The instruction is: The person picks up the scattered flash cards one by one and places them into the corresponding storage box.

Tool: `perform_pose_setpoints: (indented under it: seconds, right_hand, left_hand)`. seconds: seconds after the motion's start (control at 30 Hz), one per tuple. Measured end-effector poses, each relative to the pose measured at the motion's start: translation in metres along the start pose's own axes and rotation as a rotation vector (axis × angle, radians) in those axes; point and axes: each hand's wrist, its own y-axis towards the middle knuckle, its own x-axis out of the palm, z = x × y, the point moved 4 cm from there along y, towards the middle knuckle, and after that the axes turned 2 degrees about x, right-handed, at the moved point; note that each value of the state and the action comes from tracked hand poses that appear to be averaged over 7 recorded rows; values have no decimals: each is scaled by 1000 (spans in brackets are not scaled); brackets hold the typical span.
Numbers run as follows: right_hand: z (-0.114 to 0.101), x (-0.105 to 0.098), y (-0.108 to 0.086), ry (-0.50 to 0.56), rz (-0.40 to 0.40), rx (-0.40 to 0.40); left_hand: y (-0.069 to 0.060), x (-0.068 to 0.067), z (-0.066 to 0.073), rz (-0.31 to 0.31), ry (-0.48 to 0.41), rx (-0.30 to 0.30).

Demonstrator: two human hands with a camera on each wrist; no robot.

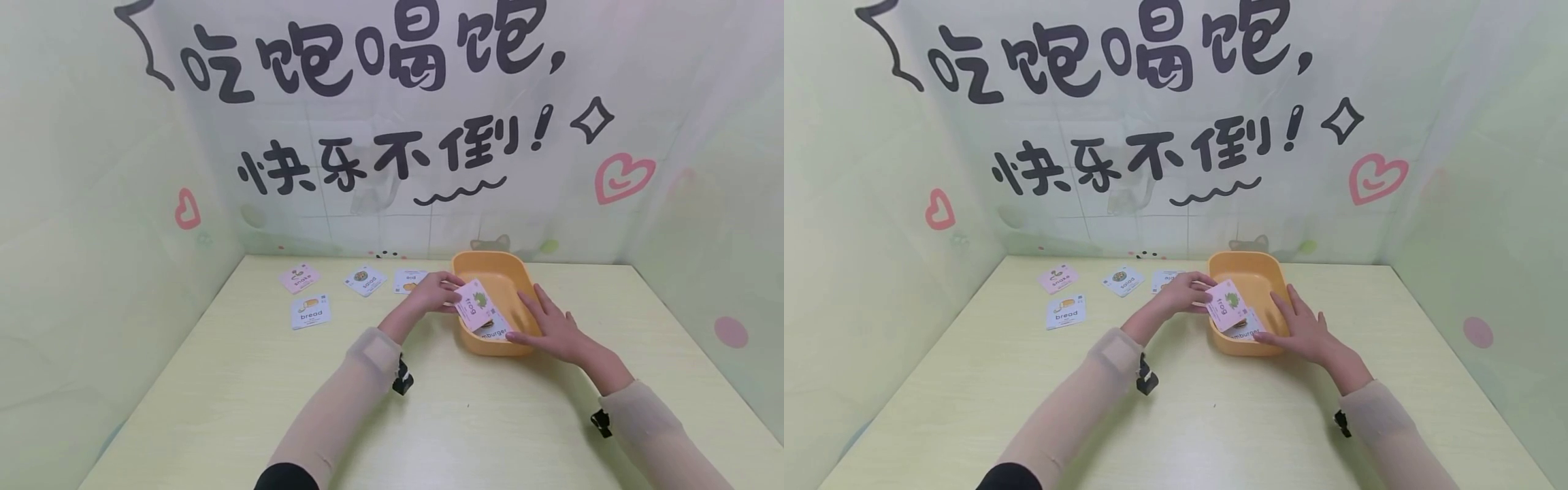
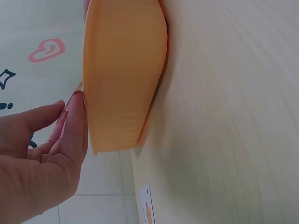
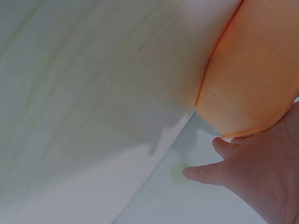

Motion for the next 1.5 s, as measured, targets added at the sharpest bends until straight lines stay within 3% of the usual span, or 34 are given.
perform_pose_setpoints:
  seconds: [0.23,0.47,1.0,1.3,1.5]
  right_hand:
    - [1,1,0,-5,-7,6]
    - [0,1,1,-9,-8,7]
    - [3,2,1,-2,-2,11]
    - [1,1,0,0,-6,5]
    - [2,2,0,-1,-1,0]
  left_hand:
    - [0,2,1,-42,1,-8]
    - [-2,3,2,-46,15,-10]
    - [-1,7,4,-64,86,60]
    - [-3,1,3,-36,99,90]
    - [-8,-11,2,-32,117,98]
